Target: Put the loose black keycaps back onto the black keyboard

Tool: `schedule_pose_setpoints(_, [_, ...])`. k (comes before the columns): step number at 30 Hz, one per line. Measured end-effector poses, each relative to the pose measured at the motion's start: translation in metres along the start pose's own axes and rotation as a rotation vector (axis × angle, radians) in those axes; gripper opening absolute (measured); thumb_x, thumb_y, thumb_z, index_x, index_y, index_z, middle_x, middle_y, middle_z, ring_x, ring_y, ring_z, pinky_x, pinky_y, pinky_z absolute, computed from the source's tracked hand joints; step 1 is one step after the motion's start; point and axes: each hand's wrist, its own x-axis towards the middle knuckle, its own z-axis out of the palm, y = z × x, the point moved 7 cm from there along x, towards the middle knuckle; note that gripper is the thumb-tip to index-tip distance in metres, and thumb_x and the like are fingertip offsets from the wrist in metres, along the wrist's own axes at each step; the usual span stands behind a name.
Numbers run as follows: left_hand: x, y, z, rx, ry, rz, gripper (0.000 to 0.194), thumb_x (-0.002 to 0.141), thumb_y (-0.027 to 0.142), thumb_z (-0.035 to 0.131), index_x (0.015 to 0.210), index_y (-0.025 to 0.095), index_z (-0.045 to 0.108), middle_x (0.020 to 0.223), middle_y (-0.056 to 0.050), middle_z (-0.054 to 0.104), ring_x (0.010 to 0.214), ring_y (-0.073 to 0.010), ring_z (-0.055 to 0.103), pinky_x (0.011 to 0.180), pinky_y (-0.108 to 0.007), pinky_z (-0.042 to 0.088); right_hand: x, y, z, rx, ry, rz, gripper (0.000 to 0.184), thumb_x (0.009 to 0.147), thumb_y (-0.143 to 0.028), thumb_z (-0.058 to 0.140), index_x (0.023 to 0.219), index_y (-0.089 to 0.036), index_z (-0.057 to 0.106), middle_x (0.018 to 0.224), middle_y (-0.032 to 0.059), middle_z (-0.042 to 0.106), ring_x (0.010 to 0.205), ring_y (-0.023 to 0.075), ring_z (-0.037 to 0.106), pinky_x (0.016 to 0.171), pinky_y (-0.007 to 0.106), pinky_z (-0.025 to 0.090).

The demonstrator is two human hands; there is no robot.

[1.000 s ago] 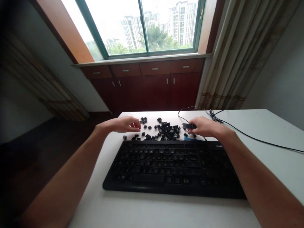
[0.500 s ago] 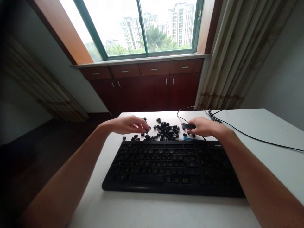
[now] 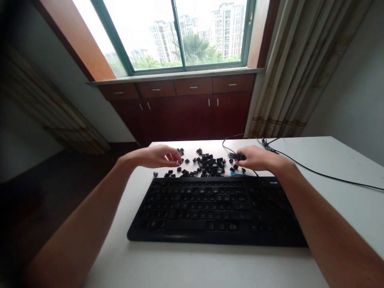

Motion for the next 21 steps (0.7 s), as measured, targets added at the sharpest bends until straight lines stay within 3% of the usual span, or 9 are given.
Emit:
schedule_pose_setpoints(7, [-0.001, -0.018, -0.006, 0.072, 0.048, -0.077, 0.045, 0.083, 0.059, 0.064, 0.105, 0.020, 0.071, 0.105, -0.007, 0.073, 0.094, -0.0230, 0.067, 0.076, -0.029, 0.051, -0.003, 0.001, -0.003, -0.014, 0.003, 0.007, 0.039, 0.085, -0.051, 0.058, 0.105, -0.020, 0.069, 0.097, 0.0099, 0.073, 0.084, 0.0269, 0.066, 0.065, 0.033, 0.044])
schedule_pose_setpoints(14, [-0.005, 0.015, -0.008, -0.160, -0.003, 0.128, 0.042, 0.089, 0.048, 0.066, 0.119, 0.019, 0.068, 0.110, -0.008, 0.074, 0.100, -0.0219, 0.069, 0.088, -0.033, 0.055, -0.004, -0.007, -0.006, 0.001, 0.038, -0.027, 0.034, 0.085, -0.050, 0.059, 0.097, -0.019, 0.068, 0.091, 0.0094, 0.072, 0.078, 0.0250, 0.064, 0.062, 0.032, 0.042])
schedule_pose_setpoints(17, [-0.008, 0.033, -0.008, -0.256, -0.016, 0.213, 0.038, 0.089, 0.043, 0.070, 0.117, 0.018, 0.070, 0.108, -0.010, 0.075, 0.099, -0.0226, 0.070, 0.089, -0.035, 0.056, -0.012, -0.030, -0.013, 0.063, 0.056, -0.132, 0.033, 0.086, -0.050, 0.061, 0.098, -0.020, 0.066, 0.090, 0.0058, 0.071, 0.078, 0.0220, 0.063, 0.062, 0.030, 0.042])
schedule_pose_setpoints(21, [-0.012, 0.052, -0.012, -0.432, 0.008, 0.321, 0.034, 0.085, 0.035, 0.076, 0.112, 0.015, 0.073, 0.105, -0.011, 0.076, 0.098, -0.0224, 0.071, 0.089, -0.034, 0.058, -0.029, -0.080, -0.027, 0.277, 0.147, -0.353, 0.037, 0.085, -0.052, 0.067, 0.102, -0.019, 0.064, 0.087, 0.0027, 0.067, 0.074, 0.0176, 0.058, 0.061, 0.027, 0.043])
